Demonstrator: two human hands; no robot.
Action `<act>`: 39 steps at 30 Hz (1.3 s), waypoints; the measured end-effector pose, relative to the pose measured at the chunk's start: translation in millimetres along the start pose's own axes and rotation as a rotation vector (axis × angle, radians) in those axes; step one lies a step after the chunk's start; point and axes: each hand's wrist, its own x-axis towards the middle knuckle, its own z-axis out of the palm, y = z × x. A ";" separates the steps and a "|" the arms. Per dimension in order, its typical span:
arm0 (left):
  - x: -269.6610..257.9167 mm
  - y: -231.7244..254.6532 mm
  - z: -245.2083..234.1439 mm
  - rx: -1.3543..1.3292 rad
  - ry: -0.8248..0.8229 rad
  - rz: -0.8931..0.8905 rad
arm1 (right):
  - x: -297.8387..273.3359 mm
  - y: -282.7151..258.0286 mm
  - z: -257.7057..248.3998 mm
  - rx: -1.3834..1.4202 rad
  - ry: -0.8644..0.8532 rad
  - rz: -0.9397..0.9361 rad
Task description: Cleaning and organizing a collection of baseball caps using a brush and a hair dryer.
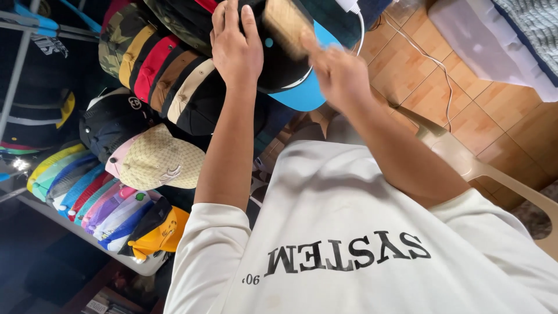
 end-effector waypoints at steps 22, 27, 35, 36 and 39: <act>-117.0 -13.0 -16.3 -0.669 -0.092 -0.356 | 135.3 64.2 -9.0 -0.535 -0.193 -0.367; -111.3 -18.9 -13.8 -0.606 -0.060 -0.371 | 159.4 -131.6 -37.6 -0.828 -0.857 -0.565; -111.4 -6.5 -38.2 -0.563 -0.206 -0.463 | 149.4 -112.1 -62.2 -0.420 -0.796 -0.300; -110.0 -6.6 -38.0 -0.542 -0.206 -0.467 | 145.6 -93.9 -66.1 -0.341 -0.732 -0.255; -101.9 -11.3 -38.2 -0.512 -0.207 -0.435 | 138.8 -43.8 -73.7 -0.133 -0.540 -0.141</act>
